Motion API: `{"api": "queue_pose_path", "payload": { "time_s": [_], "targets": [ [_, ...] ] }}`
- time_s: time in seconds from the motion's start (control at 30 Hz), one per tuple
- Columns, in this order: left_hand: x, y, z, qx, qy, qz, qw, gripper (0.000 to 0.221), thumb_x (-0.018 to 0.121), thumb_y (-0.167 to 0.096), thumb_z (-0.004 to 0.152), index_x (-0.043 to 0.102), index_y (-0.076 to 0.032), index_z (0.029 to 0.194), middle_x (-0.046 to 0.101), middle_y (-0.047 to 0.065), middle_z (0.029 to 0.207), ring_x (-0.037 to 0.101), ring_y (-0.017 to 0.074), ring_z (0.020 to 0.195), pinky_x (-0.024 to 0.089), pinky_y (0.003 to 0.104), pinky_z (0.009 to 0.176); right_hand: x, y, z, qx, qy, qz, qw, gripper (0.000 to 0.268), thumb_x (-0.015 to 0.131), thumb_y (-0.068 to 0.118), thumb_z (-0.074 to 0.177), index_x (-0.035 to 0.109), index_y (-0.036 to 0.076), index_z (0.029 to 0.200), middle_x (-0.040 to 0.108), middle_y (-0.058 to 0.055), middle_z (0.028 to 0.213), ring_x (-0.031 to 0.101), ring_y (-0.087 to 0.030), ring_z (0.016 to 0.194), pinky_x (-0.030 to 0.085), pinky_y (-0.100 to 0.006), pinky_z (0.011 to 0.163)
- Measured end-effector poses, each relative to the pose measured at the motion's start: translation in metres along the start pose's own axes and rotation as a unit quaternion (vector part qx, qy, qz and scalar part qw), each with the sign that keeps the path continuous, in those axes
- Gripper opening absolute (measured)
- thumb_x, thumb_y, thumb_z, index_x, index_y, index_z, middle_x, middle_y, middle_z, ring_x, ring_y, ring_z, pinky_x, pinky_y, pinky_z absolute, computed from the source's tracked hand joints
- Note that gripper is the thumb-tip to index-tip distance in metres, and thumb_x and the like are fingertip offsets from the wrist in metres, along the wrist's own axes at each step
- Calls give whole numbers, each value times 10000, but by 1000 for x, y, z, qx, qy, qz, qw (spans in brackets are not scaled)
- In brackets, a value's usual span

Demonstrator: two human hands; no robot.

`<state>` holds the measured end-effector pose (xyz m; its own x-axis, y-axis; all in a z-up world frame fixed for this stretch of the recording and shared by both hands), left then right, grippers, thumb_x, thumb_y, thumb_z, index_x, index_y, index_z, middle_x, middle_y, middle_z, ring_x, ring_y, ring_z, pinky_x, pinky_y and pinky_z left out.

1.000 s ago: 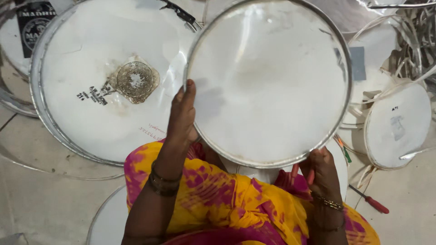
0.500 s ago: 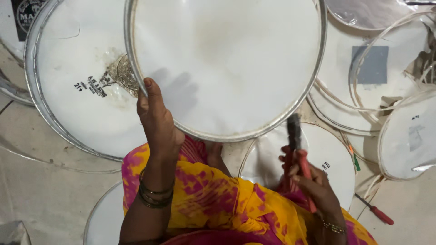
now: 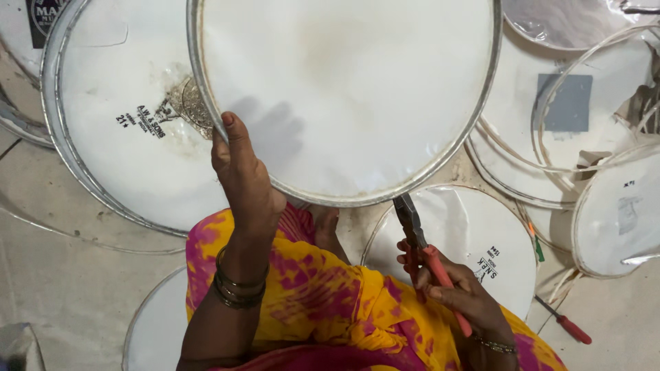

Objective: The person uses pliers to cut and remove metal rings and mesh from drum heads, then uses a thin tool to press a new white cord into the rim of a drum component while sitting on the floor.

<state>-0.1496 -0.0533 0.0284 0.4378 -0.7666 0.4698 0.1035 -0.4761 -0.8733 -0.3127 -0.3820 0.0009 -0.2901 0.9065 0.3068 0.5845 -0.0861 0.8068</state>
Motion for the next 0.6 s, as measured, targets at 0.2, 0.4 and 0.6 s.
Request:
{"api": "queue_pose_path", "payload": {
  "time_s": [0.2, 0.4, 0.6],
  "targets": [
    [3, 4, -3, -7, 5, 6, 1000, 359, 553, -416, 1077, 533, -65, 1152, 457, -29, 956, 486, 50, 910, 517, 250, 822, 3, -4, 0, 6, -17, 21, 1000, 373, 716, 301, 814, 713, -42, 962, 564, -254, 1466, 533, -354, 1348, 431, -504, 1117],
    [-1, 13, -3, -6, -19, 58, 998, 344, 547, -406, 1096, 516, -77, 1001, 289, -71, 824, 257, 36, 727, 281, 222, 608, -2, -16, 1, 38, -60, 5, 997, 402, 686, 287, 828, 717, -64, 1022, 609, -176, 1420, 595, -276, 1192, 491, -415, 979],
    [0, 15, -2, 14, -4, 32, 999, 345, 559, -428, 1085, 545, -86, 1038, 343, -75, 833, 310, 38, 760, 336, 229, 663, -8, -34, 10, 92, -74, 23, 993, 540, 637, 279, 966, 617, -37, 1403, 655, -182, 1308, 509, -255, 828, 409, -380, 698]
  ]
}}
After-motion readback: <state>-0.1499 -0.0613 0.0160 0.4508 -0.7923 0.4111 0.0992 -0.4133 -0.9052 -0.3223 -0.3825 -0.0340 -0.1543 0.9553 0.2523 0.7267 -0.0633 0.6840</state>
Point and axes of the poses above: each hand's wrist, its own z-axis towards the middle knuckle, its own x-axis out of the palm, y = z × x, the point moved 2 cm from there along z, towards the middle knuckle
